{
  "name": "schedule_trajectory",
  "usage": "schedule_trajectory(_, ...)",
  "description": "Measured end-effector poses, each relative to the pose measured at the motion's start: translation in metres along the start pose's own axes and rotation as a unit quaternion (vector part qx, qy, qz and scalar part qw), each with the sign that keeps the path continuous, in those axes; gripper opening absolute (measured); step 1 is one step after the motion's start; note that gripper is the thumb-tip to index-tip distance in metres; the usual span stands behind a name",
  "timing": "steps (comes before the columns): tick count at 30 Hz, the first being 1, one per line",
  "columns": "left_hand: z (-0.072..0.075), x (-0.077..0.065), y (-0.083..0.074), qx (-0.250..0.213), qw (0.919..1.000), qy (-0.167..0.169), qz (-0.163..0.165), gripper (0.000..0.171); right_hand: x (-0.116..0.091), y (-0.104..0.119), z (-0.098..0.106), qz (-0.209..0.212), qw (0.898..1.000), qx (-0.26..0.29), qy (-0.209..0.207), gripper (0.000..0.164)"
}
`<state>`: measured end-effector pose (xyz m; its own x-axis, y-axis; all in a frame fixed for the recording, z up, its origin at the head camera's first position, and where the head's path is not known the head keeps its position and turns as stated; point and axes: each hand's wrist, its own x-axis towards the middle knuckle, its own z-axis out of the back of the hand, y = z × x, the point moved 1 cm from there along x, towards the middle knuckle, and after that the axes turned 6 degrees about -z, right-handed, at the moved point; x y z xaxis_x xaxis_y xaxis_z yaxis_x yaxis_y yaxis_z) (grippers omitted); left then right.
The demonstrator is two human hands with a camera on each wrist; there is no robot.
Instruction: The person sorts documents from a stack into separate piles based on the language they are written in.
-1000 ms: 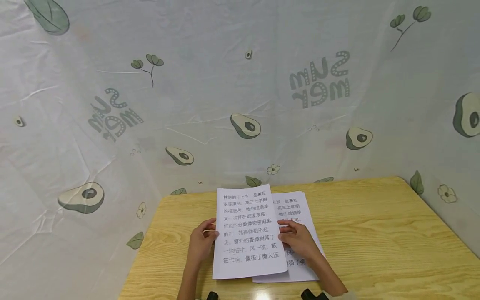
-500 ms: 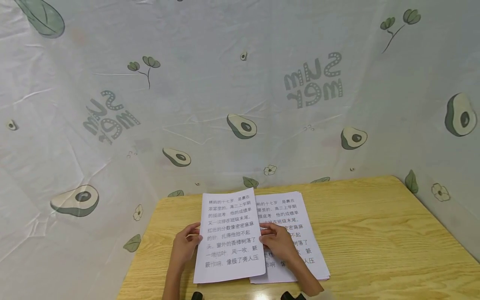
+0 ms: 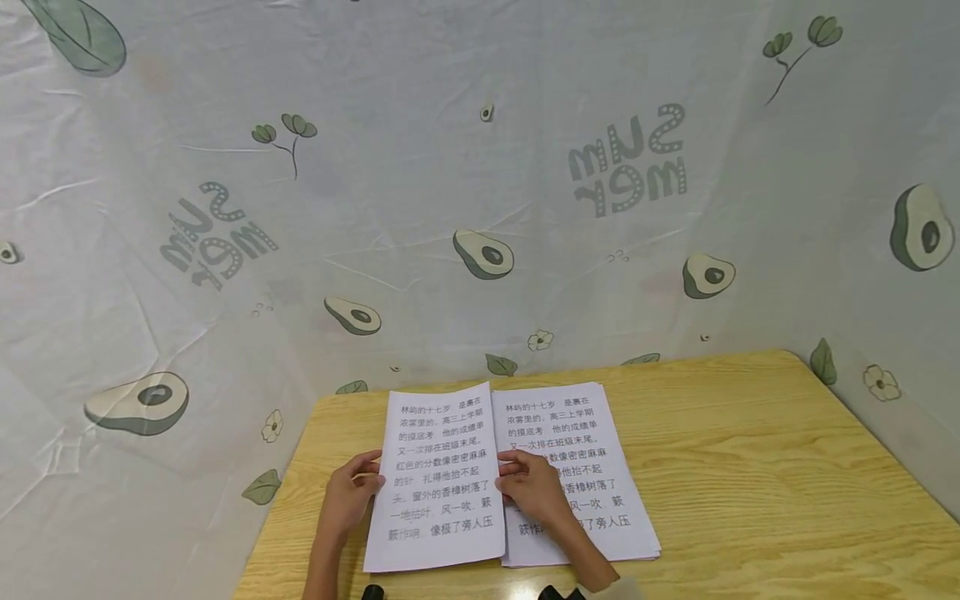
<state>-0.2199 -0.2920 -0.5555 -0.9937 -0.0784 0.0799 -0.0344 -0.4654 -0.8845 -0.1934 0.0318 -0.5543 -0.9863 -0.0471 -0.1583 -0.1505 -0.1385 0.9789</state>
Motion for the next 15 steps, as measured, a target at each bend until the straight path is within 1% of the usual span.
schedule_trajectory(6, 0.006, -0.001, 0.003, 0.005, 1.0, -0.002, 0.003, 0.042, 0.003, 0.0, -0.008, 0.0, 1.0, -0.009, 0.0, 0.043)
schedule_trajectory(12, 0.006, -0.001, 0.007, 0.025, 0.9997, -0.006, 0.005, 0.041, 0.004, -0.002, -0.011, 0.014, 0.999, -0.029, 0.004, 0.041)
schedule_trajectory(15, 0.005, -0.001, 0.008, 0.027, 0.9996, -0.006, 0.002, 0.04, 0.004, -0.003, -0.012, 0.012, 0.999, -0.034, 0.007, 0.041)
